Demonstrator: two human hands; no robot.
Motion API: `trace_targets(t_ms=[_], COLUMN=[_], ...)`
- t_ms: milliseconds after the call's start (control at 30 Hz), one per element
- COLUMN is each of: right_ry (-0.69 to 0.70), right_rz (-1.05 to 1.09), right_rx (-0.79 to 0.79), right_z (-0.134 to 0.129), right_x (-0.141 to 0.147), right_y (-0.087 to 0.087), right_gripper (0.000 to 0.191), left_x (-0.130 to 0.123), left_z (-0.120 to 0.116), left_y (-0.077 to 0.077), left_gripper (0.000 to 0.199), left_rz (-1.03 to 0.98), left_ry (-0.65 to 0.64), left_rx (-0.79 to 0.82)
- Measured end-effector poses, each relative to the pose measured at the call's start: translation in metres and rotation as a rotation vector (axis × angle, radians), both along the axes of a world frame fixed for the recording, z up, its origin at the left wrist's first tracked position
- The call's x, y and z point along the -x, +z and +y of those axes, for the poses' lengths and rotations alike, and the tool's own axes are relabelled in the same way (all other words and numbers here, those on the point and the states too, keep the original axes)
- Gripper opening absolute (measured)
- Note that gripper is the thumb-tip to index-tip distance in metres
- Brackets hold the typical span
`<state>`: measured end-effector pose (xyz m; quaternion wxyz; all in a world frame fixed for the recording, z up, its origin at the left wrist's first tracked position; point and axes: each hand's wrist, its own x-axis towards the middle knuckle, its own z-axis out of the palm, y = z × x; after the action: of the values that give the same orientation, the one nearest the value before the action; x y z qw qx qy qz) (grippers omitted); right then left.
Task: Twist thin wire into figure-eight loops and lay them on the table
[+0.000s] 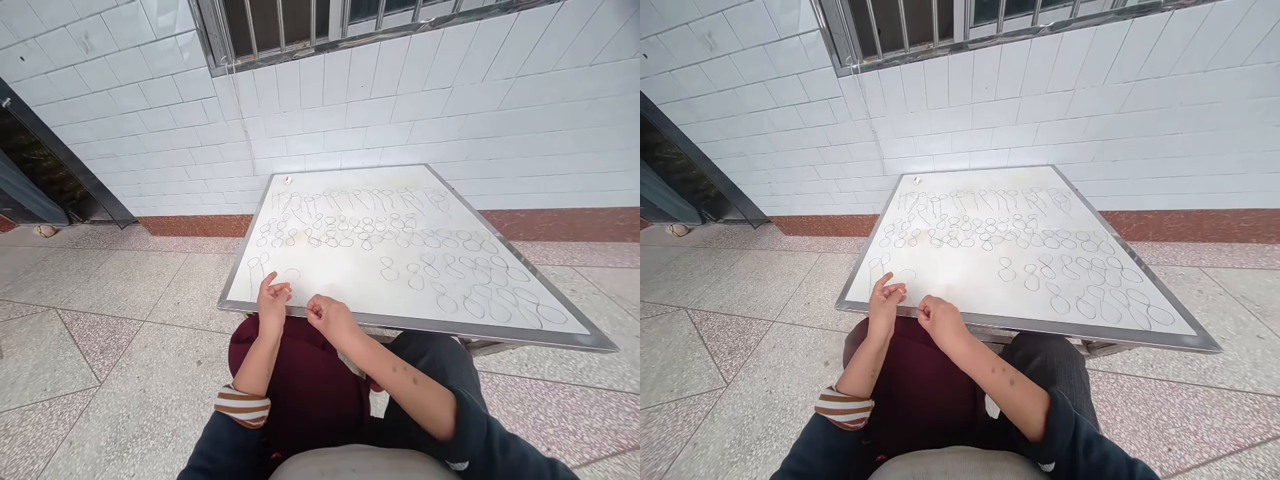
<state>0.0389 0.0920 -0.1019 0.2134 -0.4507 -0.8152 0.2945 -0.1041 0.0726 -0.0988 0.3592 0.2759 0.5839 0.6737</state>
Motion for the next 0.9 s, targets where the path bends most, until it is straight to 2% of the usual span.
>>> trace_targets(t_ms=[133, 233, 333, 433, 533, 600, 733, 900], right_ry=[-0.019, -0.028, -0.024, -0.007, 0.003, 0.005, 0.002, -0.010], right_rz=[-0.098, -0.166, -0.216, -0.242, -0.249, -0.244, -0.219, -0.162], right_rx=[-0.014, -0.029, -0.045, -0.051, -0.048, -0.045, -0.037, -0.025], right_z=[0.027, 0.041, 0.050, 0.056, 0.062, 0.066, 0.071, 0.073], right_x=[0.023, 0.038, 0.052, 0.064, 0.074, 0.080, 0.090, 0.095], right_y=[-0.001, -0.003, -0.005, -0.007, -0.009, -0.011, -0.017, -0.020], right_gripper=[0.010, 0.011, 0.011, 0.011, 0.013, 0.014, 0.014, 0.012], left_x=[0.012, 0.015, 0.011, 0.000, -0.011, -0.015, -0.015, -0.013], left_z=[0.022, 0.022, 0.006, -0.022, -0.049, -0.061, -0.066, -0.062], left_y=[-0.010, -0.013, -0.013, -0.015, -0.027, -0.038, -0.058, -0.066], left_gripper=[0.060, 0.059, 0.055, 0.045, 0.038, 0.036, 0.034, 0.031], left_rz=[0.053, 0.092, 0.137, 0.193, 0.347, 0.379, 0.376, 0.404], left_ry=[-0.021, -0.020, -0.020, -0.039, -0.012, 0.012, 0.011, 0.005], left_rx=[0.083, 0.106, 0.084, 0.057, 0.053, 0.040, 0.036, 0.020])
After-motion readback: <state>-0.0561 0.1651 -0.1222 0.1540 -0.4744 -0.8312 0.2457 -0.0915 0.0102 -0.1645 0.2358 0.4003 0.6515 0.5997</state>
